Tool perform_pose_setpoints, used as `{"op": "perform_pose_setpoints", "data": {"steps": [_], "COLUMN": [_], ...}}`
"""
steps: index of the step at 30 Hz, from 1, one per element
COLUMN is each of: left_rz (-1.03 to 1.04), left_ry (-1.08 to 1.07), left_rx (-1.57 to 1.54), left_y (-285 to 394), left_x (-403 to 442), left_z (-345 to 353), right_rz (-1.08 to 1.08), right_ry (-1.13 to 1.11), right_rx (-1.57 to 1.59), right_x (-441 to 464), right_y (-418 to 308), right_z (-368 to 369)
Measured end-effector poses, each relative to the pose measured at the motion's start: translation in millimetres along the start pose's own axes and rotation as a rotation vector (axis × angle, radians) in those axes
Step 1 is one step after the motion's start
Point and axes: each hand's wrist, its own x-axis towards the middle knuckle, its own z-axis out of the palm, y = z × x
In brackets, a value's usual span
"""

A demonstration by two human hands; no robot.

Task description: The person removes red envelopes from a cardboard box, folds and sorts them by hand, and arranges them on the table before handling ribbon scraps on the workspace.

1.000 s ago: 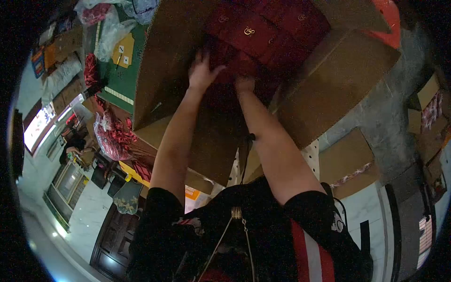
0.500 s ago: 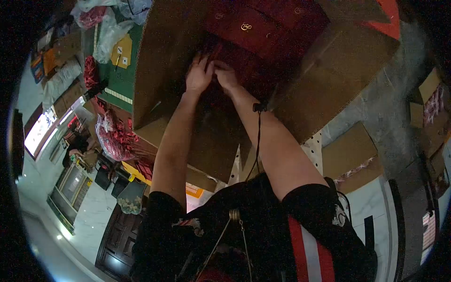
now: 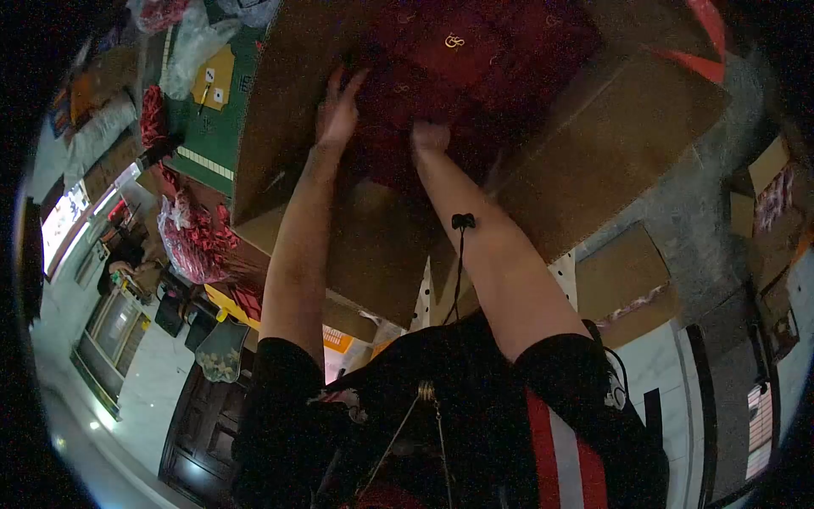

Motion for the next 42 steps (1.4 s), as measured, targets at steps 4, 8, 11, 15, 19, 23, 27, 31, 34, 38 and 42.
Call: {"op": "perform_pose_setpoints", "data": {"steps": [4, 8, 11, 15, 19, 23, 27, 31, 34, 38, 42], "left_rz": [0.008, -0.068, -0.085, -0.129, -0.022, -0.097, 0.065, -0.035, -0.053, -0.001, -0.07], "left_ry": [0.159, -0.065, -0.118, -0.12, 0.154, 0.044, 0.227, 0.088, -0.03, -0.074, -0.105], "left_rx": [0.016, 0.026, 0.02, 0.009, 0.08, 0.066, 0.196, 0.053, -0.004, 0.154, 0.022], "left_y": [-5, 34, 39, 26, 6, 21, 15, 20, 18, 26, 36], "left_x": [7, 10, 14, 15, 9, 3, 2, 9, 12, 13, 17], "left_z": [15, -16, -8, 3, 8, -17, -11, -26, -17, -17, -24], "right_rz": [-0.057, -0.312, -0.185, -0.238, 0.062, -0.073, -0.106, -0.1, 0.065, 0.244, 0.235], "right_ry": [0.012, -0.285, -0.522, -0.404, 0.063, -0.126, -0.016, -0.132, -0.141, -0.058, 0.015], "right_rx": [-0.04, 0.188, 0.285, 0.228, 0.4, -0.21, -0.264, -0.224, -0.144, -0.091, -0.104], "right_x": [-48, -97, -147, -106, -129, -78, -116, -110, -99, -102, -139], "right_y": [-46, -62, -103, -67, -100, -51, -73, -89, -92, -95, -117], "right_z": [-1, -5, -13, -9, -52, -27, 2, -2, -6, 0, -7]}}
